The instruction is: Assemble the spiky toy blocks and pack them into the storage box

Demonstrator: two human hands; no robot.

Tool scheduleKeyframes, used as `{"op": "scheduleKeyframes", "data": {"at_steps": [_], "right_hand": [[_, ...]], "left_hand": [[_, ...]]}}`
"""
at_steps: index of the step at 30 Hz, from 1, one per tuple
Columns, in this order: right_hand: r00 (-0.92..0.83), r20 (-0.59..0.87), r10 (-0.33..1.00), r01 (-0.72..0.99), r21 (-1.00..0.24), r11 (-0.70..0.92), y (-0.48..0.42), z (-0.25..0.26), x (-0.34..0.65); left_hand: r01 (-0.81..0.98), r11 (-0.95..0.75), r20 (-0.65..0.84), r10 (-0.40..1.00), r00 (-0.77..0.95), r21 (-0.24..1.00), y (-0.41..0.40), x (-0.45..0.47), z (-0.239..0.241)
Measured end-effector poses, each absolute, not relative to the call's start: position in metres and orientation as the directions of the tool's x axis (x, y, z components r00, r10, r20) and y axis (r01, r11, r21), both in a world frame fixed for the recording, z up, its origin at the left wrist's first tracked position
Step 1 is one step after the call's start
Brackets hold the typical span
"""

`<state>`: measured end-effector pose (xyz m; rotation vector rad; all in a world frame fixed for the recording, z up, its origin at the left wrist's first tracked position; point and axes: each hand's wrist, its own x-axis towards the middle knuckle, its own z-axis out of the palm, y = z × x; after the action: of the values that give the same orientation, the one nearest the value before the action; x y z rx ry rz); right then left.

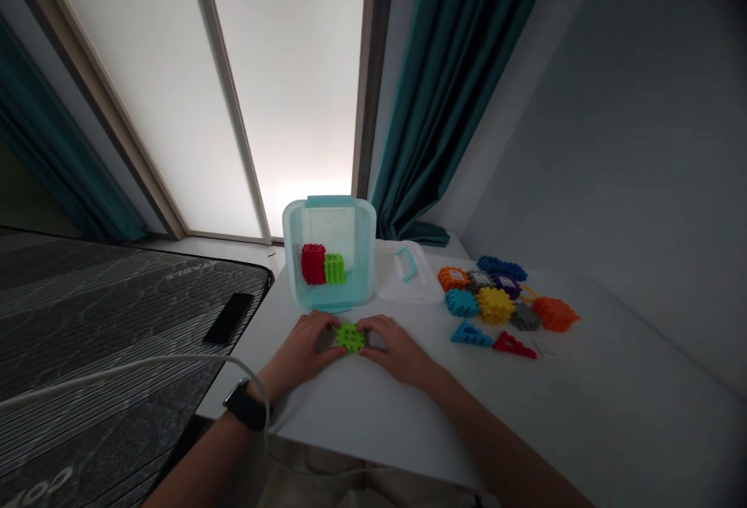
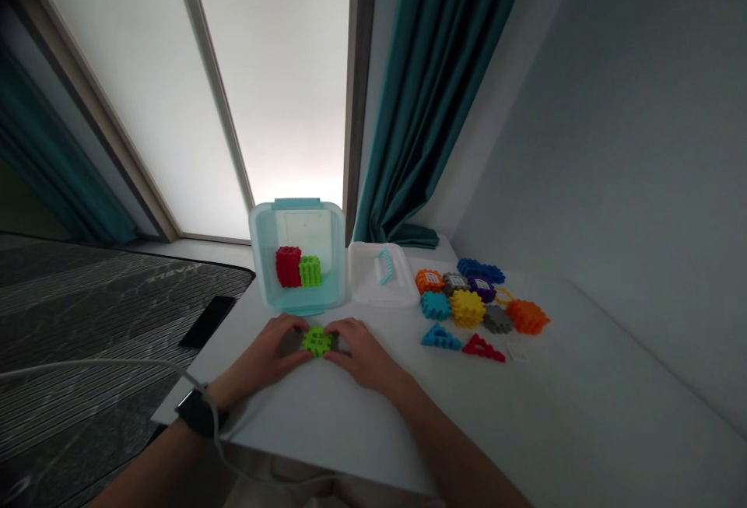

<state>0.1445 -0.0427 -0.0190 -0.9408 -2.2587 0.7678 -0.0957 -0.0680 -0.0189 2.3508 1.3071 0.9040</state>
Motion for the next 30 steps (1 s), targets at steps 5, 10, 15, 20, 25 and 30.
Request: {"op": "scheduleKeyframes", "data": {"at_steps": [5, 10, 15, 20, 25, 30], "right_hand": [[-0.543, 0.200, 0.816, 0.345, -0.832, 0.434, -0.043, -0.010, 0.145], [-0.582, 0.152, 0.799, 0.191, -0.929, 0.316, -0.043, -0.003, 0.144], [-0.520, 0.276, 0.808, 0.274, -0.842, 0.464, -0.047, -0.003, 0.145], [-0.532, 0.509, 0.677, 0.410, -0.544, 0.732, -0.056, -0.008, 0.139], [-0.577, 0.512, 0.636, 0.468, -0.431, 0.771, -0.057, -0.012, 0.130], [-0.386, 0.586, 0.713, 0.456, -0.550, 0.699, -0.048, -0.010, 0.130]], "left_hand": [[0.631, -0.629, 0.498, 0.766, 0.406, 0.454, -0.072, -0.092, -0.015], [0.652, -0.697, 0.572, 0.677, 0.463, 0.297, -0.071, -0.084, -0.014], [0.576, -0.684, 0.524, 0.723, 0.451, 0.448, -0.071, -0.083, -0.012], [0.542, -0.667, 0.506, 0.744, 0.437, 0.512, -0.070, -0.083, -0.014], [0.568, -0.682, 0.526, 0.725, 0.445, 0.460, -0.071, -0.083, -0.015], [0.709, -0.599, 0.605, 0.736, 0.305, 0.372, -0.072, -0.084, -0.014]]}}
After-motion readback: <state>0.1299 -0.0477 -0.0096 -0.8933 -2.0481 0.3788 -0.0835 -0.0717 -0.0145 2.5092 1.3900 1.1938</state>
